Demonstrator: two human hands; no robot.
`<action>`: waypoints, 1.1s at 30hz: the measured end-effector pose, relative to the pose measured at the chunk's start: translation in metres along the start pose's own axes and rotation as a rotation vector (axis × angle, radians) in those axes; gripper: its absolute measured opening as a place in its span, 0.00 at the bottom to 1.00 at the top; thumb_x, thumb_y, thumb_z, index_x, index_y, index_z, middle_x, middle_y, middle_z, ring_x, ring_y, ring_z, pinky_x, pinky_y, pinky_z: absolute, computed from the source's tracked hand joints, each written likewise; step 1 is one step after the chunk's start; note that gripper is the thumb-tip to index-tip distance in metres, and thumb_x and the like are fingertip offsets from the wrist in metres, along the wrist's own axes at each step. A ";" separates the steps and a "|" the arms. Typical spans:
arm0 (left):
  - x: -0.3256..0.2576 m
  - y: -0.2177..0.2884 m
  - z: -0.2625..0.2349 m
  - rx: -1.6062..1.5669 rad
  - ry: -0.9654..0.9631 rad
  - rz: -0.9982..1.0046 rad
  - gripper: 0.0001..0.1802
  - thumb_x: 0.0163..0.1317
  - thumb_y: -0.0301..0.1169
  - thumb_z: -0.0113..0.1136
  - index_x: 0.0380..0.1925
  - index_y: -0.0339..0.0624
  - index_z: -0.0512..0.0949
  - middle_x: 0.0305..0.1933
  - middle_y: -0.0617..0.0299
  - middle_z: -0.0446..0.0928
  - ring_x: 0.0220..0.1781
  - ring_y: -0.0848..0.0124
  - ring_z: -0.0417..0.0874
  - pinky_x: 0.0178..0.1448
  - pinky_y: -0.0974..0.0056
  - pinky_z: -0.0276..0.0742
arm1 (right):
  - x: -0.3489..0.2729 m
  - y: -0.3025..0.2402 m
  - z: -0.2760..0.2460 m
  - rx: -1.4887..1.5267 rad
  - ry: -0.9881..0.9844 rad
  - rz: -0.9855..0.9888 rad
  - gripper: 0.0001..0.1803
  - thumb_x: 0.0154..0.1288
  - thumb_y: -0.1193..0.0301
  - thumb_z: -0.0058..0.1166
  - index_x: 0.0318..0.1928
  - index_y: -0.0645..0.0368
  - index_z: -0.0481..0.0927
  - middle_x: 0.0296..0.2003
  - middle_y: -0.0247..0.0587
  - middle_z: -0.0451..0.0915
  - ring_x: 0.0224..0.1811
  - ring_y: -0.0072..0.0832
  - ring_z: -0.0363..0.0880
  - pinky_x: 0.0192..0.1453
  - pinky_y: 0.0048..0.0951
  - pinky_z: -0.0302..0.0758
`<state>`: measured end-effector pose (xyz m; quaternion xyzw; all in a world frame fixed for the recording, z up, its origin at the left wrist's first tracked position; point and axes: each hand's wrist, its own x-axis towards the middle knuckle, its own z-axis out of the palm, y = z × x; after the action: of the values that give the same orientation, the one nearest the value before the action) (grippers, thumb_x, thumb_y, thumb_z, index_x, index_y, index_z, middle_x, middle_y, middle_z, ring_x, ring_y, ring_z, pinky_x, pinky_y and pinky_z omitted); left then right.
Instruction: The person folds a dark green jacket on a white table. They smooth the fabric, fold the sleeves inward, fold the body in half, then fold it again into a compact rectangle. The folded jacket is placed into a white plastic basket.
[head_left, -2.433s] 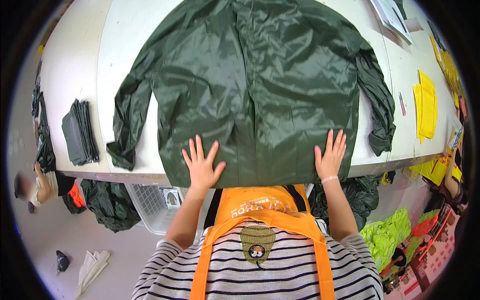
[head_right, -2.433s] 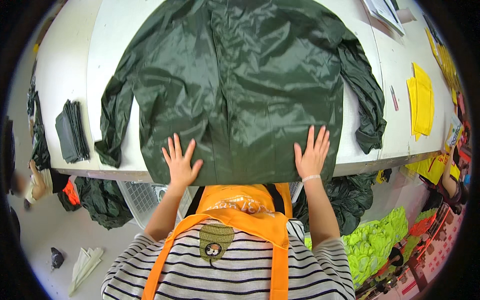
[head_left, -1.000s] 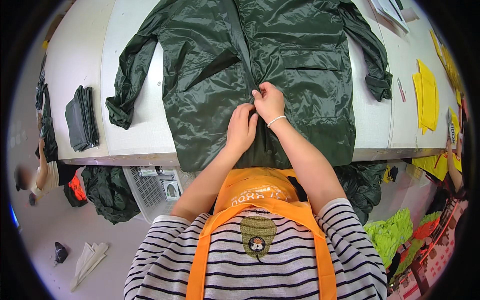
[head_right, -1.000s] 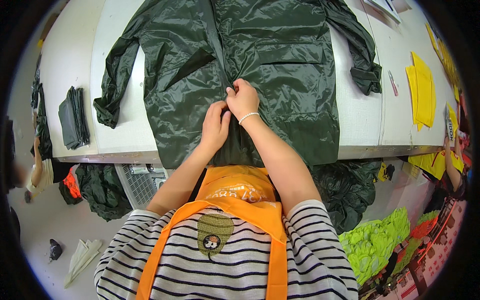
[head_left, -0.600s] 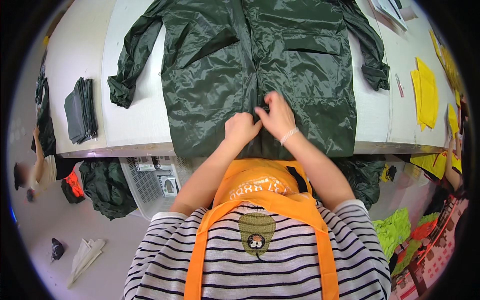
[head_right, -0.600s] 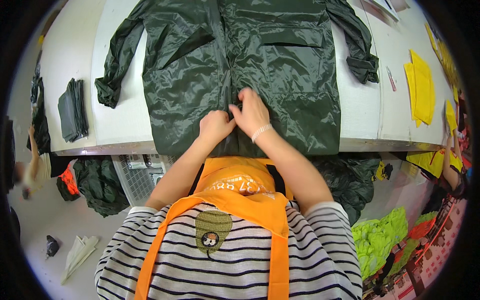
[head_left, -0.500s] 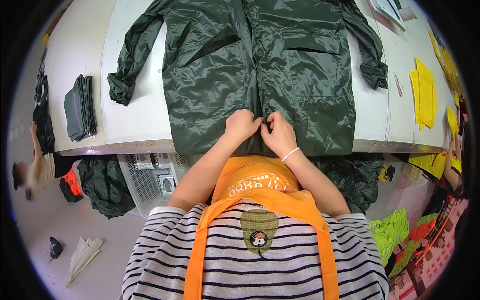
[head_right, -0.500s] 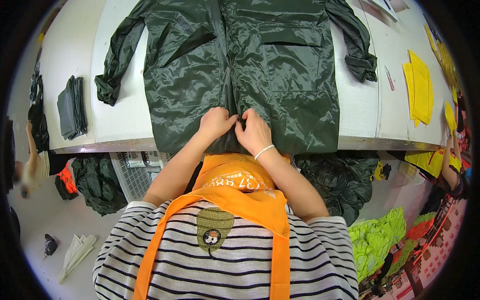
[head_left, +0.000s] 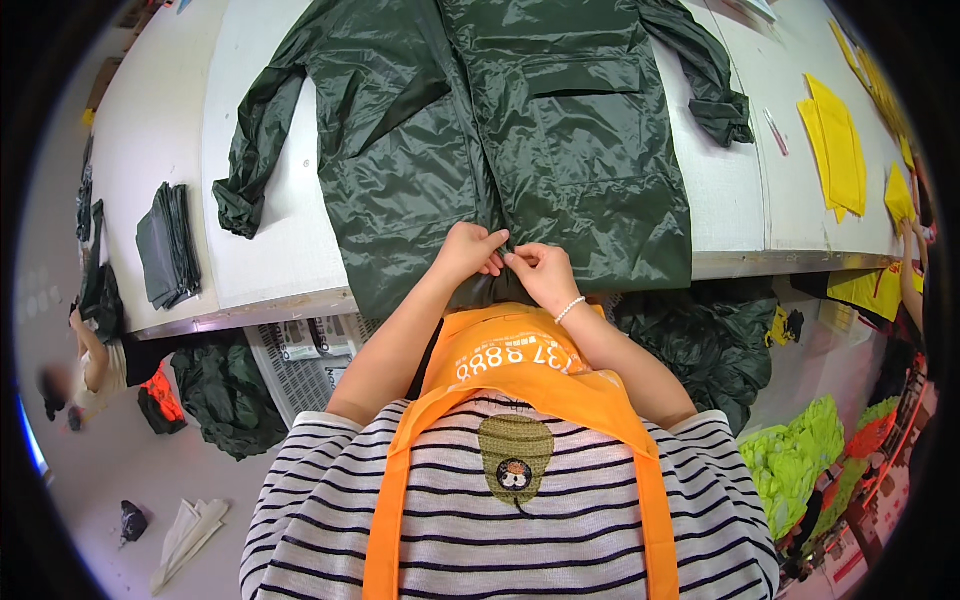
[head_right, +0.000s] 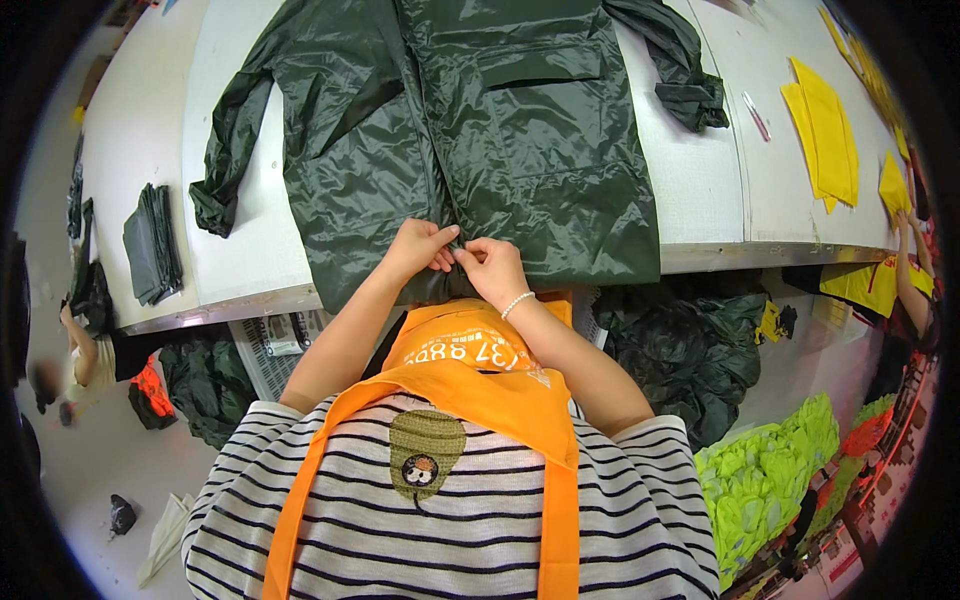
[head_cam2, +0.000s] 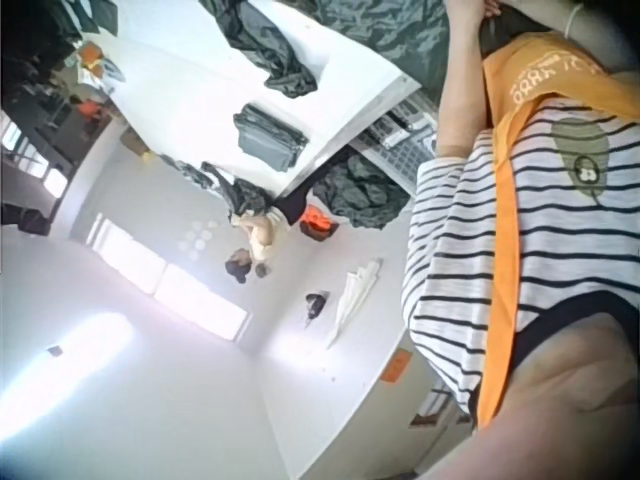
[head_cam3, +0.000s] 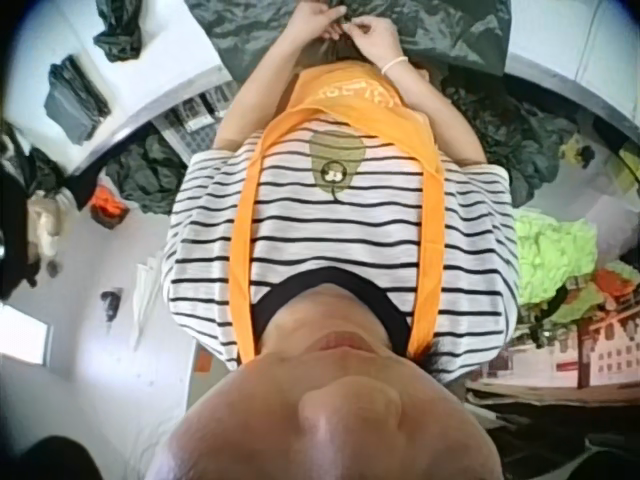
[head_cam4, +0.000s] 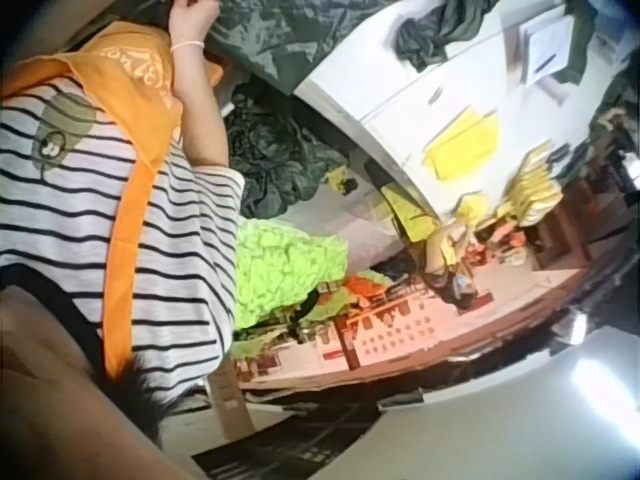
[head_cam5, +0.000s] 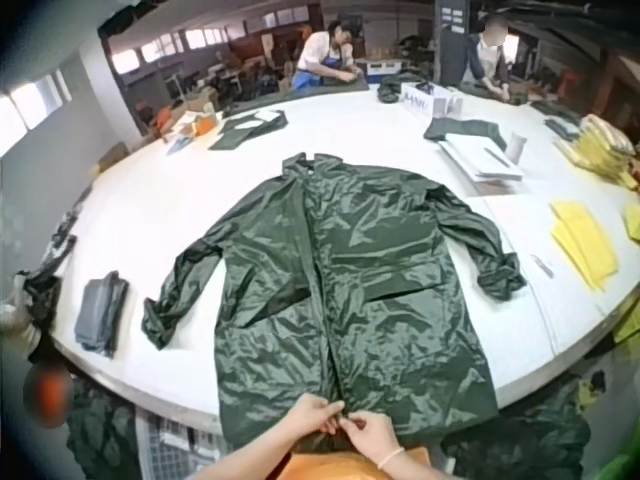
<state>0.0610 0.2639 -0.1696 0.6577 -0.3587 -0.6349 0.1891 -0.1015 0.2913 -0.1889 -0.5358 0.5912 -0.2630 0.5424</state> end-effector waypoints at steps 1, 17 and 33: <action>0.000 -0.002 0.000 -0.016 0.007 0.003 0.23 0.62 0.39 0.60 0.15 0.32 0.74 0.16 0.55 0.78 0.16 0.70 0.81 0.19 0.70 0.73 | -0.003 -0.004 0.001 -0.031 -0.001 -0.005 0.13 0.52 0.68 0.65 0.32 0.67 0.81 0.25 0.47 0.82 0.25 0.34 0.82 0.32 0.30 0.77; 0.017 0.017 0.010 1.093 0.472 0.585 0.31 0.61 0.39 0.56 0.66 0.55 0.64 0.74 0.62 0.52 0.75 0.54 0.48 0.72 0.41 0.46 | 0.031 -0.077 -0.109 -0.299 -0.415 -0.237 0.14 0.55 0.58 0.61 0.31 0.55 0.85 0.28 0.46 0.82 0.34 0.44 0.81 0.42 0.38 0.77; -0.033 -0.002 0.050 1.047 0.402 0.302 0.34 0.61 0.40 0.56 0.68 0.56 0.59 0.75 0.62 0.49 0.76 0.55 0.46 0.73 0.40 0.43 | 0.350 0.117 -0.543 -1.301 0.443 0.025 0.17 0.67 0.66 0.46 0.49 0.64 0.78 0.48 0.59 0.77 0.51 0.51 0.76 0.54 0.44 0.73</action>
<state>0.0147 0.2990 -0.1538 0.7128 -0.6718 -0.2016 -0.0085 -0.5863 -0.1434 -0.2709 -0.6791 0.7322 0.0485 -0.0205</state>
